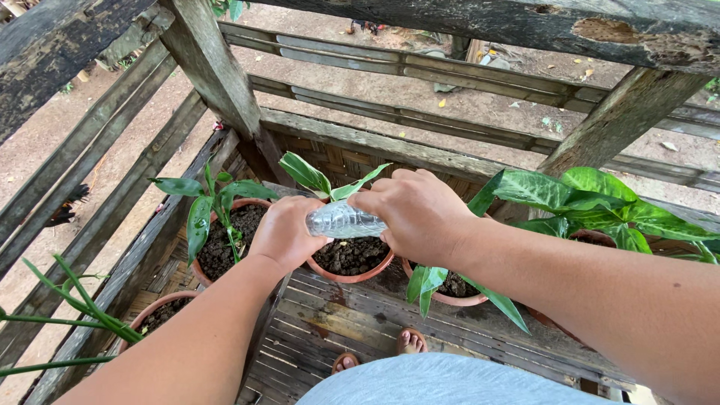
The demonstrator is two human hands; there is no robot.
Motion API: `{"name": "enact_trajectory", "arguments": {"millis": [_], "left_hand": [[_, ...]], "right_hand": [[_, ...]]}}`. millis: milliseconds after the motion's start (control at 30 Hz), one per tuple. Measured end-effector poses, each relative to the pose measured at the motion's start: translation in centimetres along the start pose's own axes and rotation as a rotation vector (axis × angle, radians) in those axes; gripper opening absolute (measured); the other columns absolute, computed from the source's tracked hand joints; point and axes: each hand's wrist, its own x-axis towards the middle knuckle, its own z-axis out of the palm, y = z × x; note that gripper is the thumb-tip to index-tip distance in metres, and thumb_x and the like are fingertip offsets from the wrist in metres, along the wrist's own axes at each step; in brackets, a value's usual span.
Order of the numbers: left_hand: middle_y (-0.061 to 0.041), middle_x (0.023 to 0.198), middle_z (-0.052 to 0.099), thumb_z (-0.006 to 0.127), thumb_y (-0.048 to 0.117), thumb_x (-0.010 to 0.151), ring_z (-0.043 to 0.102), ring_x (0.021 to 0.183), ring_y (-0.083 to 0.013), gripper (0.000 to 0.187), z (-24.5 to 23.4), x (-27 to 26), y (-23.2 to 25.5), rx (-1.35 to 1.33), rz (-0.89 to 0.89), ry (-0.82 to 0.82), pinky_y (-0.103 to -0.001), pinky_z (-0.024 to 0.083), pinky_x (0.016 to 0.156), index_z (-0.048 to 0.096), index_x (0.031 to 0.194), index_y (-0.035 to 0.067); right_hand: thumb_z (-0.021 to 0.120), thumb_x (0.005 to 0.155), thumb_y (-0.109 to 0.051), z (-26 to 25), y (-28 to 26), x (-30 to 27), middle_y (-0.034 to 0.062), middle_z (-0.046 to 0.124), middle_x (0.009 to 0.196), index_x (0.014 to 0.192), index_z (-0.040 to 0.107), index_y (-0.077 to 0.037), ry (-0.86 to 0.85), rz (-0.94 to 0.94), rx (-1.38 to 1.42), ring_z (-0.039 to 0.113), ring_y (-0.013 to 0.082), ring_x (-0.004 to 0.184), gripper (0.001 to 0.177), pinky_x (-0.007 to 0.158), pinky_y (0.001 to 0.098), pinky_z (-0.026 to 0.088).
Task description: The person waters several potted plants on a wooden balcony using a clear plastic water bottle. They pour water into the soil of each pot in sequence, moving from one plant to the next.
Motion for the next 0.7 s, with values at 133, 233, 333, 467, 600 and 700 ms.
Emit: {"name": "enact_trajectory", "arguments": {"millis": [133,233,333,467,600,700], "left_hand": [[-0.014,0.102,0.075,0.088,0.017,0.062,0.067,0.102,-0.0343,0.041,0.1,0.4,0.3,-0.003,-0.026,-0.012,-0.044,0.052,0.094,0.077,0.100,0.005],[-0.015,0.104,0.075,0.088,0.016,0.062,0.068,0.104,-0.0346,0.042,0.3,0.5,0.6,-0.027,-0.033,-0.005,-0.044,0.052,0.094,0.077,0.102,0.004],[-0.015,0.104,0.074,0.087,0.014,0.063,0.067,0.105,-0.0348,0.042,0.4,0.7,0.9,-0.014,-0.029,-0.016,-0.044,0.052,0.095,0.077,0.103,0.004],[-0.013,0.104,0.074,0.087,0.015,0.064,0.068,0.105,-0.0339,0.041,0.5,0.9,1.5,-0.026,-0.055,-0.066,-0.044,0.052,0.095,0.077,0.102,0.007],[-0.013,0.101,0.075,0.088,0.015,0.063,0.068,0.105,-0.0332,0.041,0.9,0.7,1.9,-0.060,-0.051,-0.067,-0.044,0.052,0.096,0.078,0.103,0.010],[-0.012,0.103,0.075,0.089,0.016,0.062,0.066,0.106,-0.0337,0.043,1.4,0.3,2.0,-0.066,-0.044,-0.066,-0.045,0.051,0.095,0.078,0.102,0.010]], "right_hand": [[0.073,0.068,-0.003,0.0,0.4,0.2,0.0073,0.074,0.102,0.121,0.071,-0.016,0.001,0.020,0.008,0.066,0.0325,0.101,0.055,0.091,0.0482,0.050],[0.073,0.069,-0.004,-0.1,0.5,0.0,0.0073,0.073,0.100,0.123,0.071,-0.016,-0.025,0.045,0.003,0.065,0.0324,0.099,0.056,0.090,0.0482,0.050],[0.072,0.070,-0.005,-0.1,0.6,-0.3,0.0075,0.073,0.097,0.125,0.070,-0.017,-0.034,0.059,-0.011,0.065,0.0325,0.097,0.057,0.090,0.0480,0.050],[0.073,0.070,-0.008,-0.1,0.6,-0.7,0.0071,0.072,0.096,0.123,0.071,-0.017,-0.048,0.086,-0.030,0.065,0.0327,0.097,0.054,0.089,0.0487,0.050],[0.074,0.070,-0.008,-0.1,0.3,-1.4,0.0059,0.072,0.096,0.121,0.071,-0.019,-0.045,0.113,-0.021,0.064,0.0322,0.098,0.052,0.088,0.0489,0.049],[0.075,0.072,-0.011,0.1,0.1,-1.8,0.0048,0.073,0.098,0.120,0.072,-0.019,-0.058,0.122,-0.009,0.064,0.0324,0.098,0.050,0.088,0.0490,0.049]]}}
